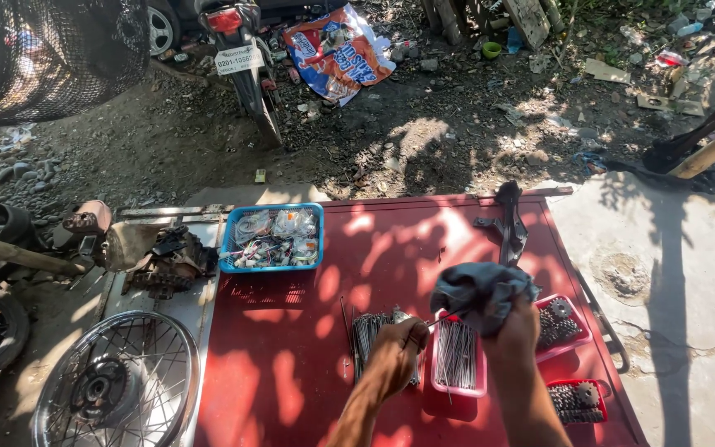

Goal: Cleaning individual motorcycle wheel spokes using a cloth.

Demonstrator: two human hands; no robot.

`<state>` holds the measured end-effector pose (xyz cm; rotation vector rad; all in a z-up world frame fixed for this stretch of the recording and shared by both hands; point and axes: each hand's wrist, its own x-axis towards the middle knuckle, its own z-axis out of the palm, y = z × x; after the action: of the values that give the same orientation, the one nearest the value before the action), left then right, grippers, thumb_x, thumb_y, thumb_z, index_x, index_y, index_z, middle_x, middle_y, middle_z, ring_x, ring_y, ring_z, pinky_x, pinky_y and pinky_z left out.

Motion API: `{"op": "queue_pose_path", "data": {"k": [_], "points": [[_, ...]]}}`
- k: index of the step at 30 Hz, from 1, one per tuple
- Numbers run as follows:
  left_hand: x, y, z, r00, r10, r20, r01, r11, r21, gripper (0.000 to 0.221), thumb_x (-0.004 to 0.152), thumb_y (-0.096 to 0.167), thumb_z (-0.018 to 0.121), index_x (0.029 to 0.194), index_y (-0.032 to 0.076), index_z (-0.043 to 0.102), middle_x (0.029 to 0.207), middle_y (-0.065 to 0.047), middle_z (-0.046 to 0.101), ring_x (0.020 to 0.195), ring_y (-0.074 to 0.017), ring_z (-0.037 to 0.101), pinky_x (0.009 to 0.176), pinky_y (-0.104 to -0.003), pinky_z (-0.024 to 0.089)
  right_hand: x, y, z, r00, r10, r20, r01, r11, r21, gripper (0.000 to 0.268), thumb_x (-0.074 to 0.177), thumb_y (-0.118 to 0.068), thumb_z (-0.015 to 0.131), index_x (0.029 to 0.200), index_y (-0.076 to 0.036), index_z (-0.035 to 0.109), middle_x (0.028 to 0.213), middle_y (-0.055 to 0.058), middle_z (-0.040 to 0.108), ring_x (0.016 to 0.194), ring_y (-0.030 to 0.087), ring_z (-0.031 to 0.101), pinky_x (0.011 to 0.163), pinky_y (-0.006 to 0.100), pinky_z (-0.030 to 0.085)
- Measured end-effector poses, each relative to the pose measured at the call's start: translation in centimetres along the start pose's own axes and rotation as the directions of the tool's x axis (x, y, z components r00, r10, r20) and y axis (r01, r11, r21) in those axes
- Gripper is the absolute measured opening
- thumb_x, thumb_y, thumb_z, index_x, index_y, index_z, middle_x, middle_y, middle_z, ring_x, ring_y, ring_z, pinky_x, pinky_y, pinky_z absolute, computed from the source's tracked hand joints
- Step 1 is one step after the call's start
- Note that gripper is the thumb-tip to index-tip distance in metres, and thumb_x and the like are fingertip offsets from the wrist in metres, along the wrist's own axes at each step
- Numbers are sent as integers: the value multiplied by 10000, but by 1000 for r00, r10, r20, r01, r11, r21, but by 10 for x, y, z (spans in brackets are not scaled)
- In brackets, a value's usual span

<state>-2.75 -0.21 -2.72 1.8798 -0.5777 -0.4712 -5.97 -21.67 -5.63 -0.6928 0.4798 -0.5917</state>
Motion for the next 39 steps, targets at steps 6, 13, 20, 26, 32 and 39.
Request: {"op": "queue_pose_path", "data": {"k": [6, 13, 20, 26, 32, 39], "points": [[6, 17, 2, 1000, -1, 14, 2, 997, -75, 381, 944, 314, 427, 839, 29, 656, 691, -76, 631, 587, -202, 494, 556, -379, 391, -53, 38, 33, 956, 161, 245, -136, 984, -116, 143, 1041, -93, 567, 968, -23, 670, 743, 21, 620, 547, 76, 451, 476, 244, 353], [4, 25, -4, 998, -62, 20, 61, 997, 40, 590, 1028, 577, 346, 737, 114, 569, 596, -33, 540, 539, -187, 471, 524, -377, 345, -18, -2, 28, 999, -21, 27, 21, 1000, -3, 270, 1092, -188, 491, 1171, -12, 681, 1017, 60, 733, 828, 143, 673, 801, 316, 564], [15, 23, -9, 922, 377, -84, -283, 807, 519, 148, 927, 213, 650, 854, 92, 695, 788, -89, 722, 581, -297, 616, 536, -430, 485, -6, 15, 8, 991, 112, 71, -86, 950, -299, 241, 1076, -194, 550, 1167, -16, 684, 954, 73, 681, 734, 122, 573, 640, 268, 472], [10, 25, -21, 946, 323, -29, -272, 840, 469, 209, 990, 293, 622, 970, 126, 746, 838, -57, 692, 653, -256, 596, 595, -405, 488, -18, 6, 31, 994, 65, 91, -52, 990, -134, 226, 1099, -249, 489, 1042, -58, 594, 964, 105, 709, 685, 116, 549, 618, 259, 442], [21, 25, -34, 943, 333, -13, -302, 871, 388, 170, 871, 182, 632, 964, 138, 767, 958, -19, 770, 764, -264, 691, 688, -388, 527, -21, 26, 21, 987, 88, 132, -27, 914, -405, 257, 1046, -214, 582, 900, -27, 682, 703, 10, 596, 541, 91, 425, 475, 271, 357], [20, 24, -36, 986, 167, -14, -156, 947, 280, 357, 727, 2, 601, 971, 163, 807, 839, -10, 762, 685, -179, 677, 618, -304, 547, -3, 0, 19, 994, 53, 96, -49, 998, -44, 245, 1125, -324, 490, 1012, -150, 620, 674, -47, 575, 473, 37, 422, 410, 208, 346]]}}
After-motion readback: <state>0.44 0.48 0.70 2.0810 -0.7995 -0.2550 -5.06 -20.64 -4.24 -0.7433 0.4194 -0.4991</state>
